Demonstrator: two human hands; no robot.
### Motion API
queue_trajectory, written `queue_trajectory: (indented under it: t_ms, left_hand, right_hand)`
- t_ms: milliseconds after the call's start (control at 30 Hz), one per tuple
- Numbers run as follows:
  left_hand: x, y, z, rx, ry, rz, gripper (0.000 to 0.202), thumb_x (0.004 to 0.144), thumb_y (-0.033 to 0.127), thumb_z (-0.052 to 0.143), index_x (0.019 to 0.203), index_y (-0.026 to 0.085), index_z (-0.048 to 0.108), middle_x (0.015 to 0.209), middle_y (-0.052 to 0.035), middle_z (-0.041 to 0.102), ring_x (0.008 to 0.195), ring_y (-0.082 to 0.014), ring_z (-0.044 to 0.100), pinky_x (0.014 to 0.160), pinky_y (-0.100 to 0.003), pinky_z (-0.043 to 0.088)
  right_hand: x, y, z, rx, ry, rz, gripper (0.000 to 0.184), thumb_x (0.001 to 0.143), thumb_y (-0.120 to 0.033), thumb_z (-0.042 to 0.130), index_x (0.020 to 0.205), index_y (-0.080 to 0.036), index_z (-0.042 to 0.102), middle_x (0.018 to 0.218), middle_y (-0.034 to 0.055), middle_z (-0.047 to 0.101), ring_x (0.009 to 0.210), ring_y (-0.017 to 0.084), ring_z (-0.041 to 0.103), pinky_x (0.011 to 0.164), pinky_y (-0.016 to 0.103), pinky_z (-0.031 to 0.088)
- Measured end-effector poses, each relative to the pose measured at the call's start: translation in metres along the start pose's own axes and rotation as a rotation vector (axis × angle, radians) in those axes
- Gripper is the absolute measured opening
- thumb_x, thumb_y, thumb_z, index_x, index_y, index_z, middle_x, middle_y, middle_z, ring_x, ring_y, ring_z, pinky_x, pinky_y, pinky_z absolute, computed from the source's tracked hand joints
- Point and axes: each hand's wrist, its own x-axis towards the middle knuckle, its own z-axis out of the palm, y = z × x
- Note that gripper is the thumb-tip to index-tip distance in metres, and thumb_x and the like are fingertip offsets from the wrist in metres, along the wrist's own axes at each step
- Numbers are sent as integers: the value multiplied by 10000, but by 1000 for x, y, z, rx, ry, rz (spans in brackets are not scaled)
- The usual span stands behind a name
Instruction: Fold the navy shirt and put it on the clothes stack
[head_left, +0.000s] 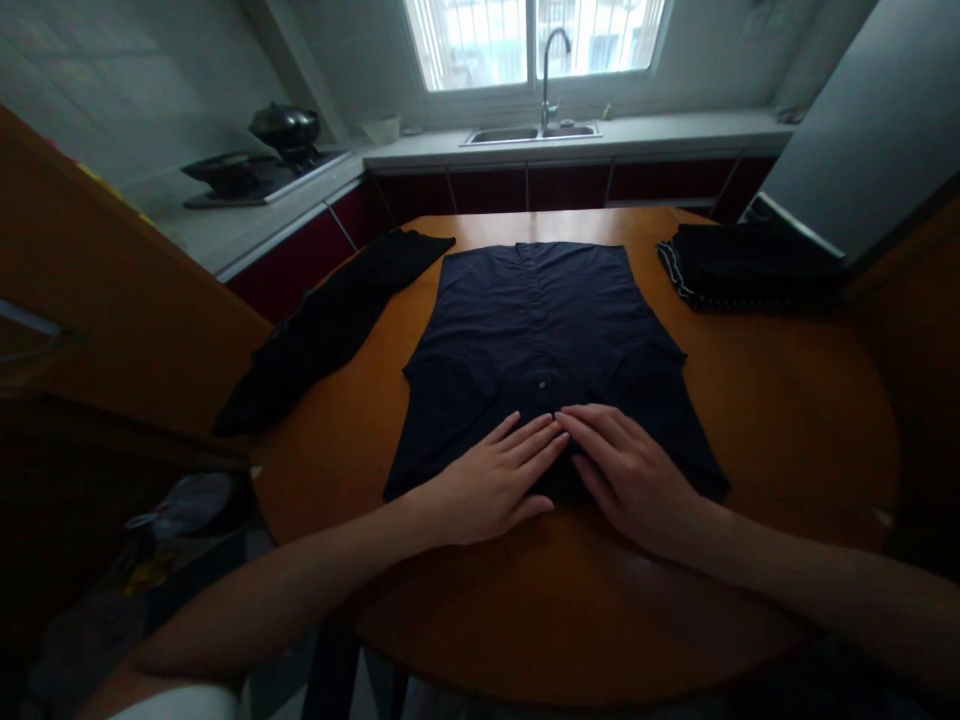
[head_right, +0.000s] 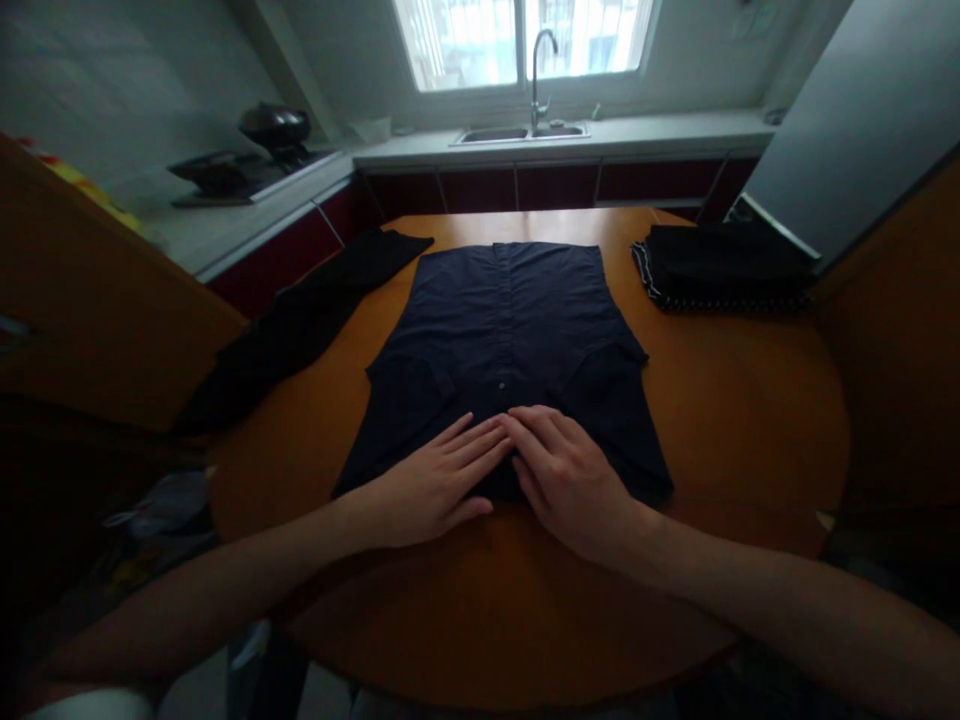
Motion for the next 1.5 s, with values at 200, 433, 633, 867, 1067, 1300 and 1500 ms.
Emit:
queue_trajectory:
  t_ms: [200, 433, 633, 867, 1067, 1300, 1500]
  left_hand:
    - [2, -3, 20, 68, -59, -18, 870, 1002, 607, 457, 1615, 71, 149, 1670, -201, 199, 1568, -279, 127, 1274, -465, 125]
    - [0, -5, 23, 105, -32, -49, 886, 1008, 609, 433, 1625, 72, 94, 1686, -204, 108, 1571, -294, 71, 1271, -462, 138]
    - [-5, -7, 22, 116, -46, -56, 892, 1010, 616, 423, 1631, 90, 58, 1686, -202, 101, 1572, -290, 70, 1269, -480, 136]
    - [-40, -8, 23, 135, -3, -151, 839, 1028, 541, 441, 1638, 129, 38, 1692, -174, 118, 1573, -275, 85, 1261, -467, 198]
    - [-56, 21, 24, 180, 128, -264, 706, 1052, 423, 427, 1635, 148, 140, 1687, -146, 190, 1571, -279, 118, 1264, -506, 195]
    - [-33, 49, 29, 89, 68, -167, 771, 1015, 515, 488, 1638, 209, 152, 1692, -102, 192, 1573, -278, 103, 1262, -519, 171]
    - [-36, 44, 28, 50, 4, -143, 802, 1009, 560, 472, 1640, 193, 141, 1695, -122, 143, 1572, -271, 115, 1269, -496, 144]
  right_hand:
    - [-17, -6, 40, -160, -122, 46, 708, 984, -327, 497, 1590, -41, 268, 1645, 225, 284, 1549, 316, 200, 1226, 543, 284]
    - [-20, -6, 42, -182, -158, 82, 794, 975, -459, 529, 1568, 17, 300, 1640, 253, 252, 1555, 324, 163, 1250, 510, 237]
    - [-27, -5, 37, -195, -144, 59, 802, 965, -462, 546, 1578, -13, 291, 1654, 232, 229, 1559, 317, 145, 1254, 511, 227]
    - [-60, 1, 31, -255, -127, 57, 812, 981, -441, 511, 1612, -39, 197, 1671, 226, 178, 1556, 314, 167, 1243, 518, 257]
    - [-83, -3, 34, -301, -84, 90, 876, 983, -446, 510, 1636, -68, 65, 1678, 217, 157, 1556, 318, 156, 1234, 522, 276]
    - [-55, -25, 34, -278, -40, -16, 786, 986, -410, 505, 1622, -72, 191, 1679, 192, 180, 1563, 309, 130, 1249, 536, 221]
    - [-50, -15, 42, -246, -119, -51, 739, 998, -441, 482, 1604, -78, 266, 1658, 191, 256, 1551, 283, 204, 1244, 523, 241]
